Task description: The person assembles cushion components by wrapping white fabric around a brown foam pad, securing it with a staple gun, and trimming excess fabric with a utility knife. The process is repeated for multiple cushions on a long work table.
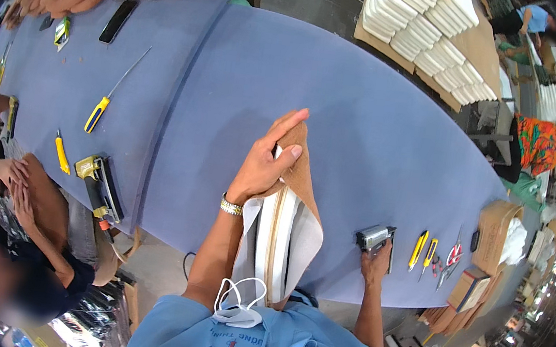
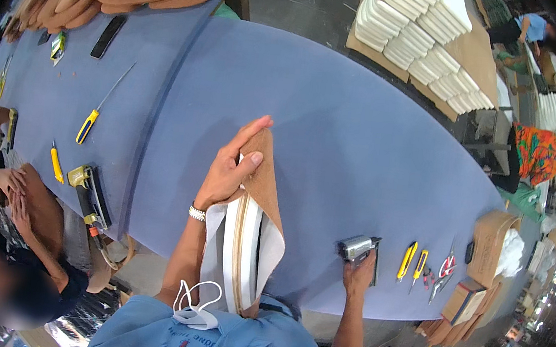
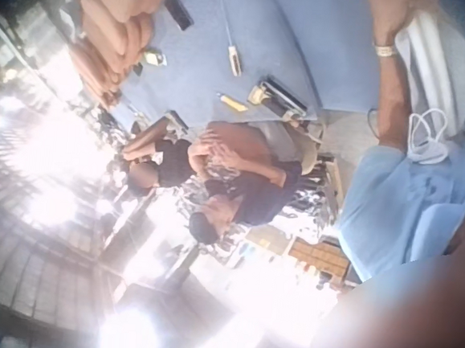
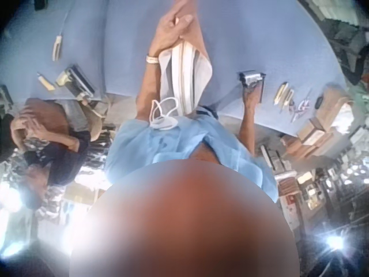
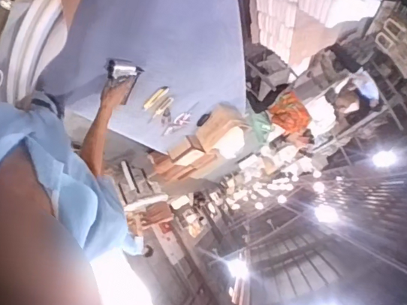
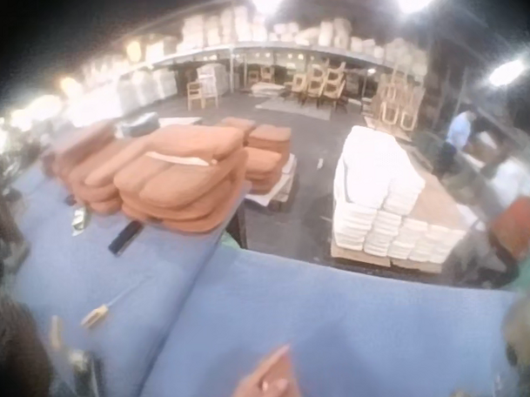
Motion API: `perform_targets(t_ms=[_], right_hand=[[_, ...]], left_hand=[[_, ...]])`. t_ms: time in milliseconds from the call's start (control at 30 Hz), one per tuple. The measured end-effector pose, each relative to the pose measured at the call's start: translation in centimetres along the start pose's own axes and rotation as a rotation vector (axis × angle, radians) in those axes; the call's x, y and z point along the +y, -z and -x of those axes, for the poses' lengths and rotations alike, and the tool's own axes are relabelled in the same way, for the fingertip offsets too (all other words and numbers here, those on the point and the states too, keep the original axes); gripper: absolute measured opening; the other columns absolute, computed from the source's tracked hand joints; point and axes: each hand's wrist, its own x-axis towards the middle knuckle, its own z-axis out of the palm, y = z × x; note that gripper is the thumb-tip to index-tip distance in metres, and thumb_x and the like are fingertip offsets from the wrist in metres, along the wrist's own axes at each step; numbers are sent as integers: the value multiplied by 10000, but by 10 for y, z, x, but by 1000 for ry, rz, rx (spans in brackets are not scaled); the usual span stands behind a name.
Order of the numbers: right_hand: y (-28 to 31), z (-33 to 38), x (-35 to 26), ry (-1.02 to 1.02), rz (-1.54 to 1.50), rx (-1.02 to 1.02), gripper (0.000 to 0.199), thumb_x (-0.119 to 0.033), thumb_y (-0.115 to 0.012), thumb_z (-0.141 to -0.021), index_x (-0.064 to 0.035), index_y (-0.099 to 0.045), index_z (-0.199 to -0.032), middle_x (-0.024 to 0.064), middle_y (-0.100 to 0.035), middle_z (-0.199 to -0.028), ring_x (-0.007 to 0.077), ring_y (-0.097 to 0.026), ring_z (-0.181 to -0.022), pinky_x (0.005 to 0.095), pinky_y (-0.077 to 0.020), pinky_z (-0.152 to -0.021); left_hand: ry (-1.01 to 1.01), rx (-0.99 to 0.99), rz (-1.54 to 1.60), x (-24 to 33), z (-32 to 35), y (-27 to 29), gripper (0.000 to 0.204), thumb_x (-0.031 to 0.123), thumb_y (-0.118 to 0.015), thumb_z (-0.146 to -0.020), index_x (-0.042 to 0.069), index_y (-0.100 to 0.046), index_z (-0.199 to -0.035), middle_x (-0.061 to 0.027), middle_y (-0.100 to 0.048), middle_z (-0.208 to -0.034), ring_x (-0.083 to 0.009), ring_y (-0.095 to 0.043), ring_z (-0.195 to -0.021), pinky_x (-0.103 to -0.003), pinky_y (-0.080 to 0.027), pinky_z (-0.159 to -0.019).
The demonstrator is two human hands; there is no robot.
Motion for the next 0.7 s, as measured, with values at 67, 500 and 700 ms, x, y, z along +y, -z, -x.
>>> perform_targets(t_ms=[67, 500, 700], right_hand=[[-2, -17, -17, -57, -144, -46, 699, -27, -772, -769, 15, -499, -1412, 206, -644, -1233, 324, -643, -1127, 417, -520, -965], [155, -143, -312, 827, -488, -506, 693, -182, -794, -742, -39, -613, -1394, 160, -688, -1276, 321, -686, -1103, 396, -526, -975], [155, -153, -346, 940, -349, -569, 793, -184, -803, -655, -71, -598, -1413, 162, -680, -1336, 373, -671, -1194, 426, -529, -1020]], left_hand=[[-5, 10, -12, 2, 1, 3, 618, 139, -602, -940, 115, -504, -1549, -94, -505, -1567, -249, -422, -1480, -387, -340, -1202], [-80, 16, -62, -11, 3, 5, 697, 90, -580, -857, 75, -493, -1548, -116, -488, -1589, -284, -378, -1524, -417, -249, -1259], [-104, 23, -52, -12, 1, 7, 718, 60, -564, -832, 94, -500, -1546, -135, -483, -1589, -295, -381, -1522, -411, -268, -1250]])
